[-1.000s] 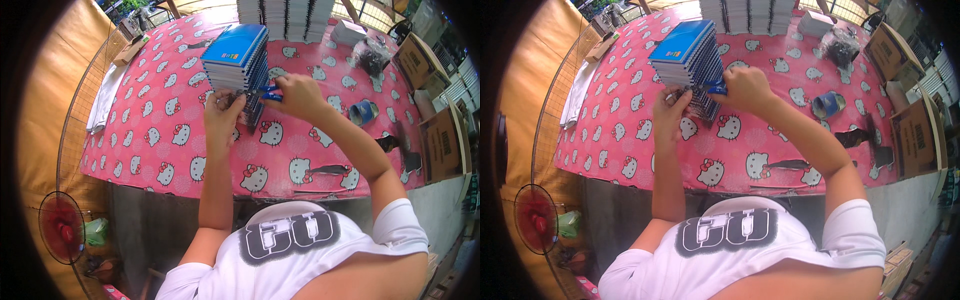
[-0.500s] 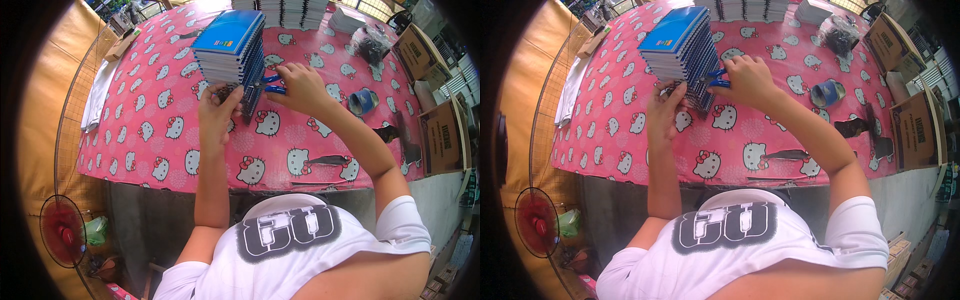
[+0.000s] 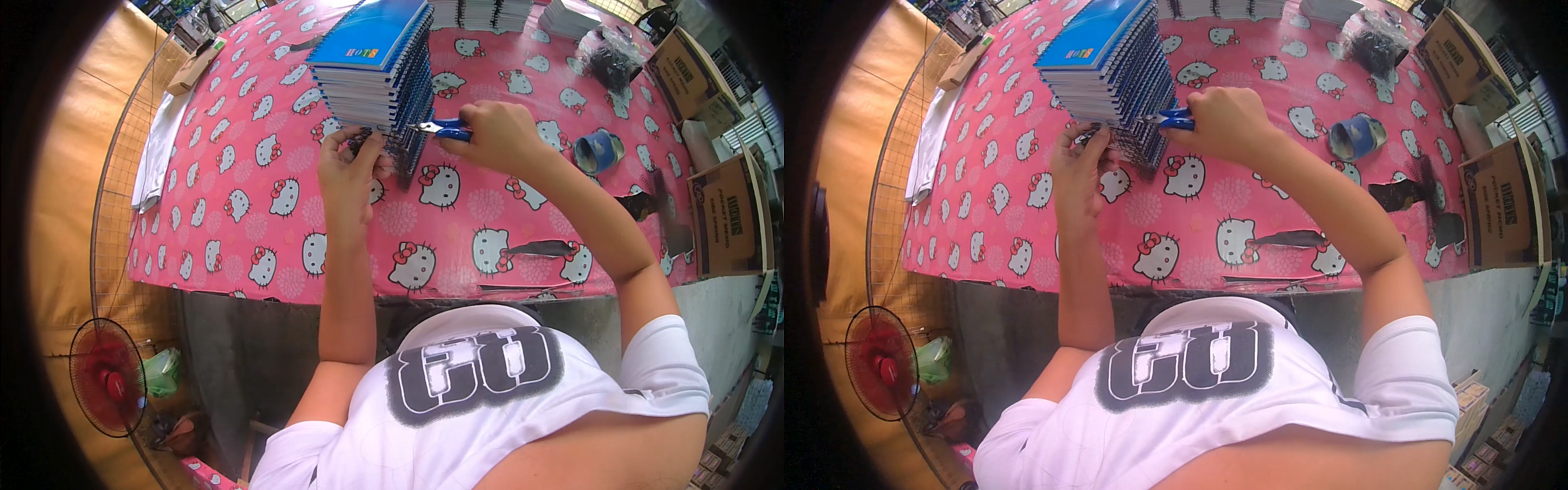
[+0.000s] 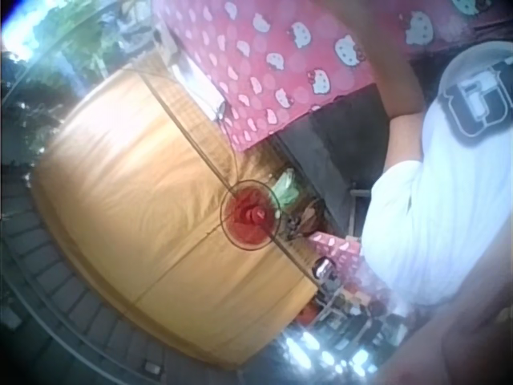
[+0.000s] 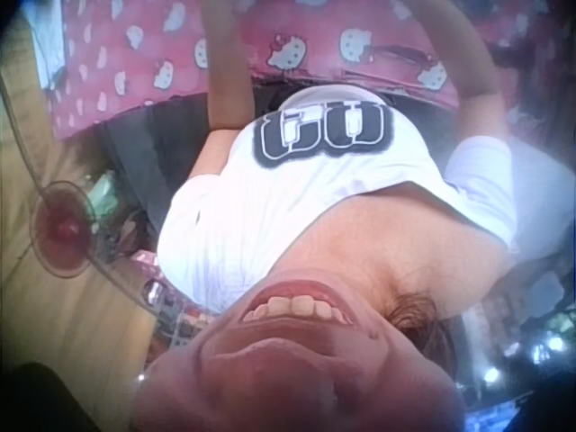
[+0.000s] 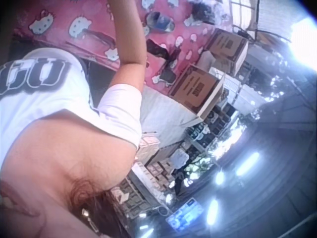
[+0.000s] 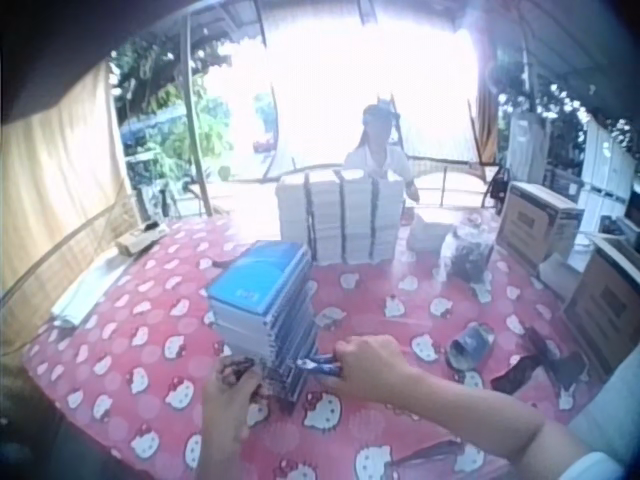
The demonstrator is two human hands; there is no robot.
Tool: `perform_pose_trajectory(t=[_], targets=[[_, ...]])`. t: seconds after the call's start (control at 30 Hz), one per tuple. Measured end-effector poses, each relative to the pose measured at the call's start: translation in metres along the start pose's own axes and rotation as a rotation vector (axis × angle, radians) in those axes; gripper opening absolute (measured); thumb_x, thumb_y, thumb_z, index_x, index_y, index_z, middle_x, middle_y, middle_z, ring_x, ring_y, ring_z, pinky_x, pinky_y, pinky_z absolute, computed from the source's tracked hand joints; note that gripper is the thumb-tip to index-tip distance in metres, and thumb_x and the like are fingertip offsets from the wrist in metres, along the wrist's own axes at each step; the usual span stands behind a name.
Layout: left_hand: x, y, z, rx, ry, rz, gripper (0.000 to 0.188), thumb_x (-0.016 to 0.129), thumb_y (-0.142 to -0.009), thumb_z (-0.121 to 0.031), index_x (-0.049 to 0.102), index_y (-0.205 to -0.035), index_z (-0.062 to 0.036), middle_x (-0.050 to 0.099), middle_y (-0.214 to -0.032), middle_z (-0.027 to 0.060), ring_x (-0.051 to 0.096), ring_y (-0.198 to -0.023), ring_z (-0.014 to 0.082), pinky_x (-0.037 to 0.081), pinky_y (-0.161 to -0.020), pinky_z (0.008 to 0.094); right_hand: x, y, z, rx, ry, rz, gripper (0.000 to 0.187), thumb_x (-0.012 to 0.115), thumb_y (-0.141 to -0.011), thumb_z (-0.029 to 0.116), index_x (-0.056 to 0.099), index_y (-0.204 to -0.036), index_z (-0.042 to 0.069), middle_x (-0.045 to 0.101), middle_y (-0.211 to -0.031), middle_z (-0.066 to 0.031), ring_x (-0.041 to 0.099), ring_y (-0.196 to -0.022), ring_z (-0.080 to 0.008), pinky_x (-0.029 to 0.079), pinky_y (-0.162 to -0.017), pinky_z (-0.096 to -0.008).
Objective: The person uses a pair of shears to trim the plastic coil on a stack of notebooks, then places the notebooks into a cardboard box and uses shears to cut open another box containing colored notebooks.
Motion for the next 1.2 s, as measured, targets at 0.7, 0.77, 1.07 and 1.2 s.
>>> perform_pose_trajectory(t=[0.7, 0.77, 1.07, 1.2], targets=[[0.004, 0.007, 0.012, 0.000, -0.075, -0.015, 0.047, 0.075, -0.076, -0.007, 0.044, -0.111, 0.0024, 0.062, -0.081, 0.0098, 0.058, -0.060, 0.0116, 0.045, -0.049, 0.0222, 0.005, 0.004, 0.009, -0.180, 0.120, -0.283, 0.052, 0.064, -0.072, 0.057, 0.064, -0.083, 0.006, 0.063, -0.078, -0.0093, 0.064, -0.072, -0.0259, 0.048, -0.063, -0.0389], [0.002, 0.006, 0.011, 0.035, -0.109, -0.015, 0.048, 0.075, -0.076, -0.007, 0.044, -0.112, 0.0026, 0.062, -0.082, 0.0098, 0.058, -0.061, 0.0118, 0.045, -0.050, 0.0226, 0.012, -0.001, 0.012, -0.105, 0.071, -0.126, 0.052, 0.064, -0.072, 0.057, 0.064, -0.080, 0.005, 0.064, -0.075, -0.0102, 0.064, -0.070, -0.0266, 0.049, -0.062, -0.0392], [-0.005, 0.003, 0.020, -0.021, 0.009, -0.031, 0.042, 0.071, -0.078, -0.006, 0.044, -0.109, 0.0020, 0.061, -0.082, 0.0077, 0.058, -0.061, 0.0110, 0.046, -0.049, 0.0207, 0.017, 0.006, 0.005, 0.026, -0.046, 0.102, 0.054, 0.066, -0.070, 0.056, 0.064, -0.076, 0.003, 0.064, -0.069, -0.0122, 0.064, -0.065, -0.0290, 0.049, -0.058, -0.0407], [-0.001, 0.004, 0.022, -0.056, -0.020, -0.014, 0.045, 0.073, -0.077, -0.006, 0.043, -0.111, 0.0018, 0.060, -0.081, 0.0071, 0.058, -0.062, 0.0107, 0.046, -0.049, 0.0205, 0.004, 0.014, 0.007, -0.212, 0.057, -0.370, 0.055, 0.067, -0.069, 0.058, 0.063, -0.075, 0.004, 0.063, -0.070, -0.0109, 0.065, -0.064, -0.0286, 0.048, -0.058, -0.0409]])
Point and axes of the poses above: each hand's wrist, its own y-axis away from the middle knuckle, its own x-axis out of the palm, z = x × y, the point moved 6 cm from there along -y, towards the middle knuckle
